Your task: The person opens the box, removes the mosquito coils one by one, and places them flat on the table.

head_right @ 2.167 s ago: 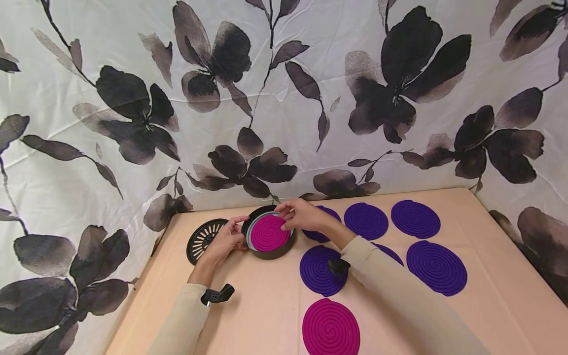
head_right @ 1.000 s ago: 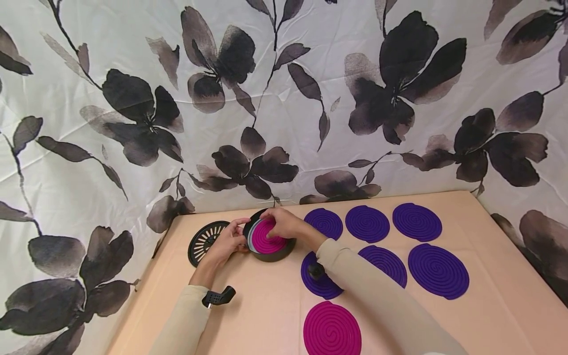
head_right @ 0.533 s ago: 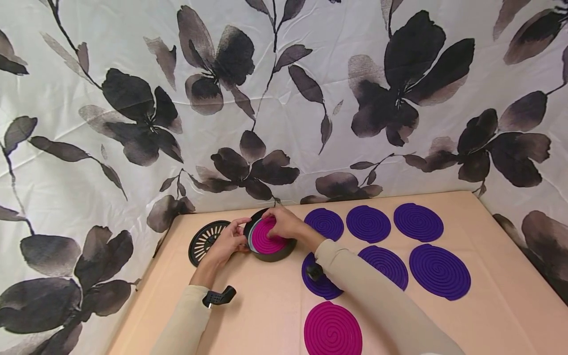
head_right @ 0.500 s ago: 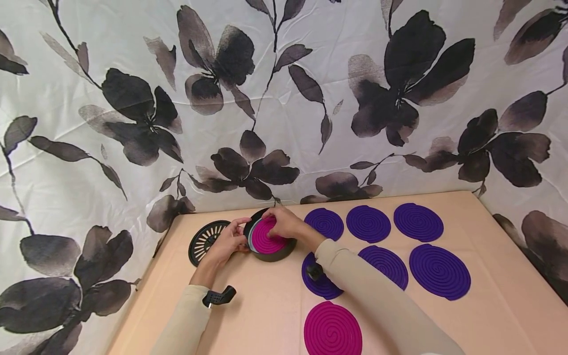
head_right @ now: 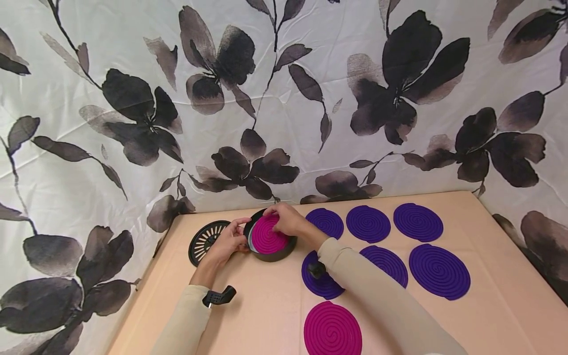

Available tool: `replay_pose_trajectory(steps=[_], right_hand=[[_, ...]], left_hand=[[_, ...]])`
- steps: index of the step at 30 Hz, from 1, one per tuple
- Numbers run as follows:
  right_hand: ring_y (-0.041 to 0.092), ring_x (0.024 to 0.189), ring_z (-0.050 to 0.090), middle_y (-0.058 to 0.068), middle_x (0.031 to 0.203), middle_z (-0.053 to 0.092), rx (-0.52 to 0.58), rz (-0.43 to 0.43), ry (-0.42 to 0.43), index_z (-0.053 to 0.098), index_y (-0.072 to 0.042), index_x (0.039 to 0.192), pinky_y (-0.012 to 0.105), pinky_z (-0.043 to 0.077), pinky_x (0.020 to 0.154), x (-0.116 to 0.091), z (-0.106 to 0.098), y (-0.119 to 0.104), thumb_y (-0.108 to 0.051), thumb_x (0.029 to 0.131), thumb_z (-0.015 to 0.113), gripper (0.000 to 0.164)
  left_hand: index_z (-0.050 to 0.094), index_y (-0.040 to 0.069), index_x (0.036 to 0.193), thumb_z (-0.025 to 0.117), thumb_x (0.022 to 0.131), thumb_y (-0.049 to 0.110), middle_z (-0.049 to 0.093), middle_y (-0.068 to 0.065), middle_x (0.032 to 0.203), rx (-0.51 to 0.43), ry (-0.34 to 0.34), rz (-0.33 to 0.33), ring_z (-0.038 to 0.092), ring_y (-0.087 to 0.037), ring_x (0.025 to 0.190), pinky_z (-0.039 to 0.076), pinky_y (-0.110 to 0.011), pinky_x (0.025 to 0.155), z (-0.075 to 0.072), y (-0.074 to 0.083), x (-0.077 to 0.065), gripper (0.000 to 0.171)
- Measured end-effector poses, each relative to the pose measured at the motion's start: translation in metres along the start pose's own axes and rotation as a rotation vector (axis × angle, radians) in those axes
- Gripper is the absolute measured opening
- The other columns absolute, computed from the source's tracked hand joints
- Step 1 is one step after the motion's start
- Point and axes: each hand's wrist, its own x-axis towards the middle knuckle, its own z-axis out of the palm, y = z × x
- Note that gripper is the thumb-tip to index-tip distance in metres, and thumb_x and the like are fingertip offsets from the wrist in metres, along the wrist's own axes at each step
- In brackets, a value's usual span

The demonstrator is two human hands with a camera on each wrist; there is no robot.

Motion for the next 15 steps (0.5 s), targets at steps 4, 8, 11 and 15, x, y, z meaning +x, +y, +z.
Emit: replay_pose_trajectory(steps=[4, 8, 11, 15], right_hand=[[0.029, 0.126, 0.058, 0.010, 0.127, 0.065, 0.005, 0.007, 0.000, 0.072, -0.009, 0.120, 0.043, 0.047, 0.108, -0.003, -0.004, 0.002, 0.008, 0.080, 0.078, 0.043], [0.029, 0.124, 0.058, 0.010, 0.127, 0.066, -0.031, -0.025, -0.022, 0.074, -0.011, 0.117, 0.043, 0.049, 0.105, -0.006, -0.009, 0.002, 0.006, 0.081, 0.078, 0.040], [0.028, 0.124, 0.058, 0.009, 0.127, 0.067, -0.061, -0.063, -0.039, 0.074, -0.011, 0.116, 0.043, 0.049, 0.104, -0.008, -0.013, 0.004, 0.005, 0.081, 0.079, 0.038], [0.028, 0.125, 0.058, 0.007, 0.130, 0.067, -0.080, -0.083, -0.061, 0.075, -0.012, 0.115, 0.043, 0.048, 0.105, -0.009, -0.017, 0.007, 0.003, 0.082, 0.078, 0.037]], left_hand=[[0.042, 0.002, 0.149, 0.053, 0.087, -0.015, 0.037, -0.007, 0.096, 0.004, 0.037, 0.010, 0.051, -0.018, 0.074, 0.061, -0.043, 0.071, 0.002, -0.007, 0.003, 0.065], [0.047, 0.005, 0.146, 0.054, 0.086, -0.015, 0.038, -0.005, 0.095, 0.010, 0.066, 0.025, 0.050, -0.017, 0.072, 0.060, -0.036, 0.065, 0.004, -0.008, 0.002, 0.064], [0.048, 0.005, 0.145, 0.054, 0.085, -0.015, 0.038, -0.005, 0.093, 0.010, 0.073, 0.035, 0.050, -0.016, 0.070, 0.059, -0.034, 0.063, 0.005, -0.008, 0.002, 0.063], [0.048, 0.005, 0.144, 0.053, 0.085, -0.016, 0.038, -0.006, 0.093, 0.013, 0.076, 0.036, 0.050, -0.016, 0.070, 0.059, -0.033, 0.063, 0.006, -0.007, 0.002, 0.063]])
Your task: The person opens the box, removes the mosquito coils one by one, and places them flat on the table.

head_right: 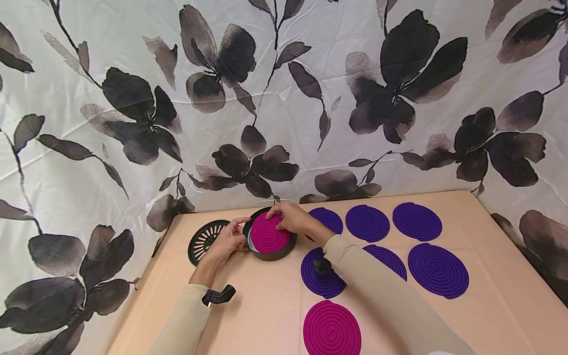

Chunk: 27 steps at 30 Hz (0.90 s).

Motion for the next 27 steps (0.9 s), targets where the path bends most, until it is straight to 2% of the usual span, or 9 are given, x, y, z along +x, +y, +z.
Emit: replay_pose_trajectory(steps=[3, 10, 14, 17, 18, 20, 23, 24, 27], right_hand=[[0.028, 0.125, 0.058, 0.007, 0.132, 0.066, 0.004, -0.009, -0.012, 0.075, -0.013, 0.116, 0.043, 0.048, 0.105, 0.000, -0.003, 0.002, 0.002, 0.084, 0.078, 0.035], [0.026, 0.126, 0.058, 0.007, 0.130, 0.067, -0.004, -0.055, -0.017, 0.076, -0.013, 0.115, 0.046, 0.048, 0.106, -0.001, -0.008, 0.006, 0.000, 0.085, 0.077, 0.033], [0.026, 0.122, 0.060, 0.006, 0.128, 0.068, 0.011, -0.087, -0.006, 0.076, -0.013, 0.116, 0.046, 0.050, 0.103, -0.001, -0.008, 0.008, -0.001, 0.085, 0.077, 0.034], [0.023, 0.116, 0.062, 0.005, 0.127, 0.069, 0.038, -0.089, 0.004, 0.075, -0.013, 0.118, 0.039, 0.053, 0.097, -0.001, -0.009, 0.009, -0.001, 0.084, 0.078, 0.036], [0.022, 0.109, 0.063, 0.005, 0.126, 0.069, 0.048, -0.083, 0.005, 0.075, -0.013, 0.120, 0.036, 0.055, 0.091, -0.001, -0.010, 0.009, 0.000, 0.084, 0.078, 0.038], [0.017, 0.089, 0.063, 0.005, 0.121, 0.070, 0.077, -0.067, 0.005, 0.073, -0.012, 0.122, 0.029, 0.055, 0.077, -0.002, -0.012, 0.007, 0.001, 0.084, 0.078, 0.041], [0.013, 0.067, 0.052, 0.006, 0.116, 0.069, 0.114, -0.055, 0.005, 0.071, -0.011, 0.126, 0.023, 0.049, 0.061, -0.004, -0.016, 0.004, 0.003, 0.084, 0.077, 0.045], [0.012, 0.063, 0.048, 0.006, 0.116, 0.069, 0.124, -0.049, 0.006, 0.070, -0.012, 0.127, 0.022, 0.047, 0.059, -0.005, -0.018, 0.003, 0.003, 0.084, 0.077, 0.046], [0.012, 0.065, 0.052, 0.007, 0.122, 0.068, 0.153, -0.043, 0.015, 0.070, -0.013, 0.128, 0.023, 0.049, 0.059, -0.008, -0.022, 0.001, 0.003, 0.085, 0.077, 0.046]], left_hand=[[0.048, 0.006, 0.145, 0.054, 0.086, -0.016, 0.038, -0.006, 0.095, -0.002, 0.002, -0.006, 0.050, -0.016, 0.072, 0.060, -0.036, 0.065, 0.000, 0.001, 0.001, 0.063], [0.042, 0.003, 0.149, 0.056, 0.085, -0.014, 0.034, -0.008, 0.099, -0.016, -0.018, -0.038, 0.051, -0.016, 0.077, 0.060, -0.053, 0.080, 0.001, 0.004, 0.002, 0.068], [0.040, -0.001, 0.149, 0.054, 0.084, -0.015, 0.035, -0.010, 0.098, -0.019, -0.043, -0.050, 0.050, -0.016, 0.077, 0.059, -0.056, 0.083, 0.001, 0.016, -0.004, 0.068], [0.040, -0.003, 0.148, 0.054, 0.085, -0.015, 0.035, -0.011, 0.097, -0.022, -0.053, -0.045, 0.050, -0.016, 0.075, 0.060, -0.052, 0.080, 0.003, 0.026, -0.012, 0.066], [0.041, -0.003, 0.148, 0.054, 0.085, -0.015, 0.035, -0.011, 0.097, -0.024, -0.053, -0.041, 0.050, -0.016, 0.074, 0.060, -0.051, 0.079, 0.003, 0.028, -0.014, 0.065], [0.044, -0.001, 0.146, 0.054, 0.085, -0.016, 0.036, -0.009, 0.095, -0.023, -0.028, -0.032, 0.050, -0.017, 0.073, 0.061, -0.045, 0.073, 0.004, 0.021, -0.011, 0.064], [0.047, 0.002, 0.144, 0.054, 0.085, -0.015, 0.036, -0.006, 0.093, -0.010, 0.008, -0.012, 0.048, -0.016, 0.072, 0.059, -0.037, 0.066, 0.004, 0.008, -0.004, 0.062], [0.048, 0.003, 0.144, 0.054, 0.085, -0.015, 0.036, -0.005, 0.093, -0.005, 0.018, -0.012, 0.048, -0.016, 0.072, 0.059, -0.036, 0.065, 0.004, 0.005, -0.002, 0.062], [0.048, 0.003, 0.143, 0.053, 0.085, -0.015, 0.036, -0.004, 0.093, 0.005, 0.027, -0.001, 0.047, -0.014, 0.073, 0.058, -0.034, 0.064, 0.004, 0.001, 0.000, 0.061]])
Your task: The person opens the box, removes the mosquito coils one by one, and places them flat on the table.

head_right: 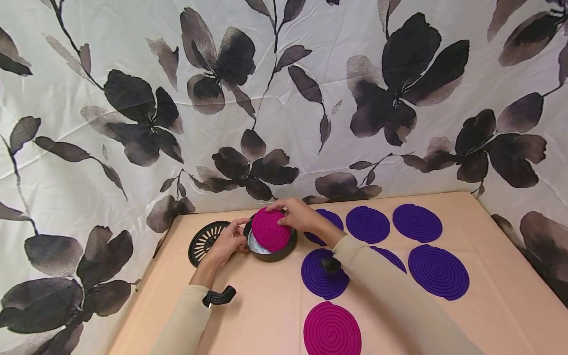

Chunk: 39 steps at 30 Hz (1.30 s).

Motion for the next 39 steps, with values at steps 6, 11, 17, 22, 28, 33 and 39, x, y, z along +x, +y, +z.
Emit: replay_pose_trajectory(steps=[6, 11, 17, 22, 28, 33, 39], right_hand=[[0.017, 0.084, 0.064, 0.008, 0.126, 0.067, 0.034, -0.014, 0.021, 0.069, -0.012, 0.129, 0.027, 0.055, 0.072, -0.007, -0.008, -0.007, 0.001, 0.086, 0.076, 0.046], [0.022, 0.105, 0.066, 0.007, 0.122, 0.068, 0.050, -0.038, 0.034, 0.068, -0.012, 0.130, 0.034, 0.057, 0.088, -0.015, -0.014, -0.012, 0.000, 0.086, 0.077, 0.046], [0.019, 0.099, 0.068, 0.007, 0.122, 0.068, 0.051, -0.045, 0.025, 0.068, -0.013, 0.131, 0.032, 0.058, 0.082, -0.025, -0.021, -0.014, -0.002, 0.087, 0.076, 0.045], [0.024, 0.106, 0.068, 0.011, 0.131, 0.066, 0.046, -0.073, 0.019, 0.068, -0.012, 0.132, 0.031, 0.059, 0.084, -0.035, -0.027, -0.015, -0.001, 0.087, 0.076, 0.047], [0.028, 0.113, 0.067, 0.009, 0.137, 0.063, 0.050, -0.069, 0.006, 0.068, -0.012, 0.132, 0.033, 0.058, 0.089, -0.046, -0.034, -0.016, 0.000, 0.087, 0.076, 0.047], [0.023, 0.114, 0.066, 0.007, 0.135, 0.065, 0.023, -0.086, 0.006, 0.069, -0.012, 0.131, 0.033, 0.058, 0.091, -0.055, -0.040, -0.019, 0.000, 0.086, 0.076, 0.046], [0.025, 0.119, 0.062, 0.008, 0.133, 0.066, 0.020, -0.094, -0.012, 0.069, -0.012, 0.130, 0.034, 0.058, 0.091, -0.067, -0.047, -0.022, 0.001, 0.085, 0.077, 0.046]], left_hand=[[0.050, 0.004, 0.142, 0.053, 0.086, -0.016, 0.036, -0.005, 0.093, -0.007, 0.004, -0.002, 0.048, -0.016, 0.074, 0.058, -0.036, 0.064, 0.001, 0.000, -0.001, 0.060], [0.050, 0.006, 0.142, 0.053, 0.086, -0.016, 0.036, -0.005, 0.094, -0.006, 0.007, -0.006, 0.048, -0.017, 0.076, 0.059, -0.036, 0.065, 0.001, 0.001, -0.002, 0.061], [0.049, 0.004, 0.144, 0.052, 0.086, -0.016, 0.035, -0.007, 0.096, -0.009, -0.003, -0.006, 0.048, -0.017, 0.076, 0.060, -0.046, 0.070, 0.001, -0.001, -0.001, 0.061], [0.049, 0.004, 0.144, 0.053, 0.086, -0.016, 0.036, -0.007, 0.096, -0.008, -0.007, -0.010, 0.048, -0.017, 0.076, 0.060, -0.045, 0.070, 0.000, -0.001, -0.001, 0.061], [0.049, 0.006, 0.144, 0.053, 0.086, -0.015, 0.036, -0.007, 0.096, -0.013, -0.003, -0.017, 0.050, -0.019, 0.077, 0.060, -0.040, 0.067, 0.000, 0.000, -0.001, 0.062], [0.050, 0.008, 0.143, 0.053, 0.087, -0.015, 0.038, -0.007, 0.096, -0.012, 0.006, -0.030, 0.052, -0.021, 0.078, 0.061, -0.039, 0.067, -0.001, 0.001, -0.002, 0.060], [0.051, 0.009, 0.143, 0.053, 0.087, -0.015, 0.038, -0.007, 0.096, -0.009, 0.016, -0.032, 0.052, -0.021, 0.079, 0.060, -0.036, 0.066, 0.000, 0.001, -0.002, 0.061]])
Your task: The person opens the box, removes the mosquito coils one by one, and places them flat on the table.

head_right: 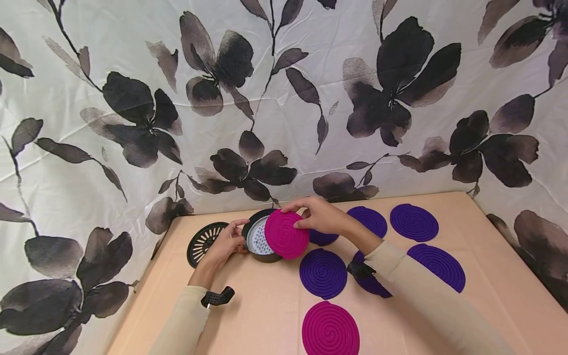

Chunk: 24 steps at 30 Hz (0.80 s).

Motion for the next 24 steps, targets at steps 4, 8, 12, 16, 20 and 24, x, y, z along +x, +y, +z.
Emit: replay_pose_trajectory(steps=[4, 8, 12, 16, 20, 24], right_hand=[[0.024, 0.115, 0.063, 0.008, 0.135, 0.064, 0.004, 0.016, -0.021, 0.070, -0.014, 0.130, 0.031, 0.058, 0.087, -0.008, -0.004, -0.001, 0.000, 0.085, 0.077, 0.048], [0.026, 0.102, 0.062, 0.010, 0.135, 0.064, -0.002, 0.018, -0.035, 0.069, -0.014, 0.131, 0.029, 0.057, 0.079, -0.015, -0.007, -0.001, -0.001, 0.086, 0.076, 0.047], [0.026, 0.108, 0.064, 0.012, 0.137, 0.062, 0.013, 0.028, -0.044, 0.068, -0.013, 0.131, 0.029, 0.058, 0.083, -0.022, -0.009, -0.001, -0.001, 0.087, 0.076, 0.046], [0.025, 0.107, 0.067, 0.014, 0.139, 0.061, 0.038, 0.053, -0.065, 0.067, -0.013, 0.133, 0.029, 0.060, 0.081, -0.030, -0.011, -0.002, -0.002, 0.088, 0.075, 0.047], [0.023, 0.100, 0.066, 0.011, 0.138, 0.061, 0.052, 0.071, -0.081, 0.067, -0.015, 0.133, 0.029, 0.060, 0.077, -0.038, -0.014, -0.003, -0.003, 0.088, 0.075, 0.047], [0.023, 0.093, 0.060, 0.010, 0.138, 0.060, 0.048, 0.081, -0.086, 0.068, -0.016, 0.132, 0.027, 0.056, 0.073, -0.047, -0.018, -0.002, -0.005, 0.088, 0.076, 0.047]], left_hand=[[0.051, 0.009, 0.143, 0.054, 0.087, -0.015, 0.038, -0.007, 0.096, 0.008, 0.002, 0.004, 0.051, -0.021, 0.079, 0.060, -0.037, 0.066, 0.000, 0.000, 0.000, 0.061], [0.051, 0.009, 0.142, 0.054, 0.087, -0.015, 0.038, -0.007, 0.096, 0.014, 0.005, 0.004, 0.050, -0.020, 0.079, 0.059, -0.036, 0.065, 0.000, 0.000, 0.000, 0.061], [0.051, 0.009, 0.143, 0.054, 0.087, -0.015, 0.038, -0.007, 0.097, 0.021, 0.006, 0.005, 0.049, -0.020, 0.080, 0.059, -0.035, 0.066, -0.001, -0.001, 0.000, 0.060], [0.051, 0.009, 0.143, 0.054, 0.088, -0.014, 0.038, -0.008, 0.098, 0.025, 0.005, 0.000, 0.049, -0.020, 0.081, 0.059, -0.036, 0.067, -0.001, -0.002, 0.000, 0.060], [0.050, 0.010, 0.144, 0.053, 0.089, -0.014, 0.038, -0.008, 0.099, 0.026, 0.003, -0.006, 0.050, -0.021, 0.082, 0.059, -0.037, 0.069, -0.002, -0.001, 0.000, 0.060], [0.050, 0.009, 0.144, 0.054, 0.089, -0.014, 0.038, -0.007, 0.098, 0.023, 0.001, -0.005, 0.050, -0.021, 0.082, 0.060, -0.037, 0.069, -0.001, 0.000, -0.001, 0.060]])
